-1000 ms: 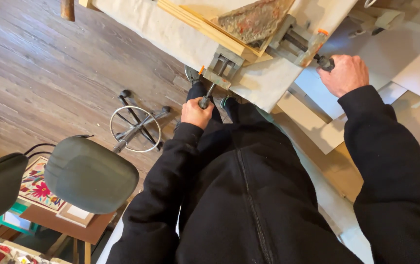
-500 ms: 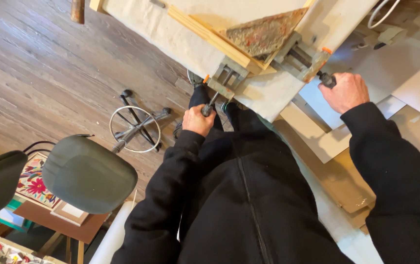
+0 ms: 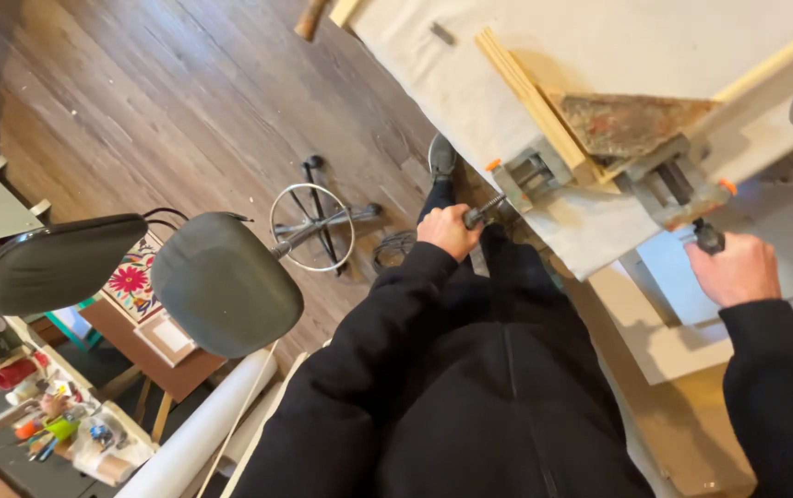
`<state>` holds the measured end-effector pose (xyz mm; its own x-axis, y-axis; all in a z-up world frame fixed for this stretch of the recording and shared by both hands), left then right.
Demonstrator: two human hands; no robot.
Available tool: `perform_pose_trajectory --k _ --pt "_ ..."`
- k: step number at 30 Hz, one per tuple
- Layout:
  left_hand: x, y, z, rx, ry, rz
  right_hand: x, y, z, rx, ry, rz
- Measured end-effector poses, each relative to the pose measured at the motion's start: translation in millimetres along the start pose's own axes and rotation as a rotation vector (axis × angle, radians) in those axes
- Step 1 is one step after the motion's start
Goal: The person clamps mitred wooden frame pieces in a corner vise, hammers brads into the joint, applies wood glue from a bottle to a corner, and tightens the vise screw with a screwdriver to hold the frame corner together. They fit and press the wood strips together by hand between steps.
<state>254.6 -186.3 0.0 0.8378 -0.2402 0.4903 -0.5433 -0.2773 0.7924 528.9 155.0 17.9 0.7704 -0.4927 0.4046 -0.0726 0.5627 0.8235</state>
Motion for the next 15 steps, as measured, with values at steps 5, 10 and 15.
perform_pose_trajectory --k 5,10,15 --pt "-12.0 16.3 -8.0 0.064 -0.055 0.226 -0.9 5.9 7.3 0.063 -0.125 0.053" --pt "-79.7 103.9 -29.0 0.197 -0.443 0.019 30.1 69.6 74.6 0.185 0.054 -0.195" --pt "-196.6 133.9 -61.0 0.101 -0.751 -0.319 49.6 99.6 176.6 -0.209 0.130 -0.344"
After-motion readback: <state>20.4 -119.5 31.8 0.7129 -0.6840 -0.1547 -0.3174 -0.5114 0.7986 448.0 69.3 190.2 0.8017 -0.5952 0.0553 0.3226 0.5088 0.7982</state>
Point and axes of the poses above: each hand's wrist, its own x-axis away from the middle knuckle, its own y-axis out of the back of the hand, z = x × y, the point moved 1 cm from there along -x, towards the middle knuckle, and after that the axes turned 11 degrees about y, right-handed, at the moved point
